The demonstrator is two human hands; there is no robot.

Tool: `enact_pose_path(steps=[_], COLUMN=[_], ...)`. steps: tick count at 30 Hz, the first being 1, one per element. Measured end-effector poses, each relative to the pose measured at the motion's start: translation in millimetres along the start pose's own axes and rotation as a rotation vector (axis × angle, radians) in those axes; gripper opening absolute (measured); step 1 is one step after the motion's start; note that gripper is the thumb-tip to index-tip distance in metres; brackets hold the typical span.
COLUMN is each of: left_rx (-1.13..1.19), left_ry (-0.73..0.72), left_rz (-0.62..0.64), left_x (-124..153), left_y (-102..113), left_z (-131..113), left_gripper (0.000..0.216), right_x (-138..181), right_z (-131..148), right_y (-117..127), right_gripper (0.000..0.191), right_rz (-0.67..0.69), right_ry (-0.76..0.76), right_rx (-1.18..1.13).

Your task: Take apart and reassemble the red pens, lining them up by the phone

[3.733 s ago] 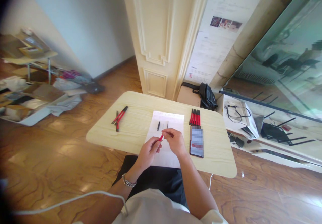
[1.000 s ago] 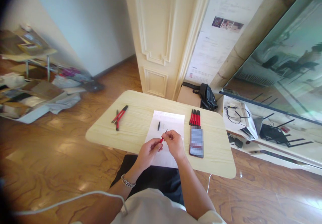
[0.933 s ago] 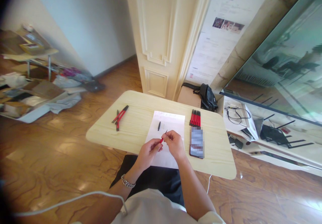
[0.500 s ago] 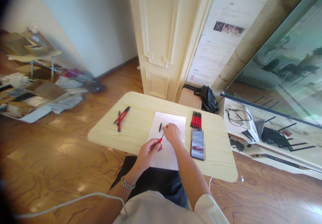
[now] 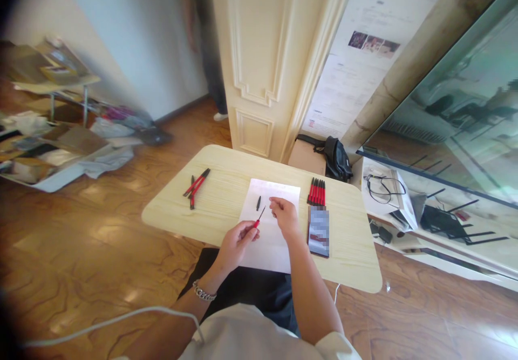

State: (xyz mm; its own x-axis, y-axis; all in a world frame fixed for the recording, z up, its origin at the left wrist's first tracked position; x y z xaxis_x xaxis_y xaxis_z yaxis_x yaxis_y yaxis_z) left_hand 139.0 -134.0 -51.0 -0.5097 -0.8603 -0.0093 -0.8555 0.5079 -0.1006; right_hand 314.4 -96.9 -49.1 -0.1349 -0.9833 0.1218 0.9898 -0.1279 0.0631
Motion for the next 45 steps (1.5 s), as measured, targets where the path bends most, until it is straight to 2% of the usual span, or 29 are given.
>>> enact_pose_path(steps=[4,8,25,36,42,45], left_rx=[0.000,-0.009,-0.058,-0.047,-0.040,-0.021], left_ry=[0.011,0.008,-0.005,-0.001,0.007,0.013], left_rz=[0.009,0.017,0.027,0.022,-0.001,0.003], left_x=[-2,-2,-1,-2,-3,-4], left_y=[-6,-10,-11,-10,-10,-9], left_z=[-1,-3,-7,-5,-3,0], left_gripper=[0.034,0.033,0.032,0.033,0.035,0.035], right_x=[21,31,34,33,33,35], right_z=[25,43,47,45,38,35], right_y=[-2,-6,-9,-9,-8,-13], right_gripper=[0.030,0.029,0.026,0.028,0.028,0.027], right_rz=[0.003,-0.036,-0.023,-0.033,-0.065,0.004], right_ry=[0.043,0.053,0.100,0.108,0.132,0.111], right_rx=[-0.353,-0.439,-0.431,-0.345,-0.163,-0.051])
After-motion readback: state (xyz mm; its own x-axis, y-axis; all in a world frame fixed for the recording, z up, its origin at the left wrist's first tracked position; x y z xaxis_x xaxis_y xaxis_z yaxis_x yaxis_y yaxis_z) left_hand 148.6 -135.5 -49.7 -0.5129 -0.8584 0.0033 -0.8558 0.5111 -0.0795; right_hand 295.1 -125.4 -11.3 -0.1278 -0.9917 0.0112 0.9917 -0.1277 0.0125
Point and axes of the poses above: each hand's wrist, its own x-axis away from the middle knuckle, its own y-axis out of the back of the hand, z = x × y, the point moved 5 cm from there along -x, towards the middle knuckle, and after that the axes turned 9 degrees about z, right-handed, at the moved point
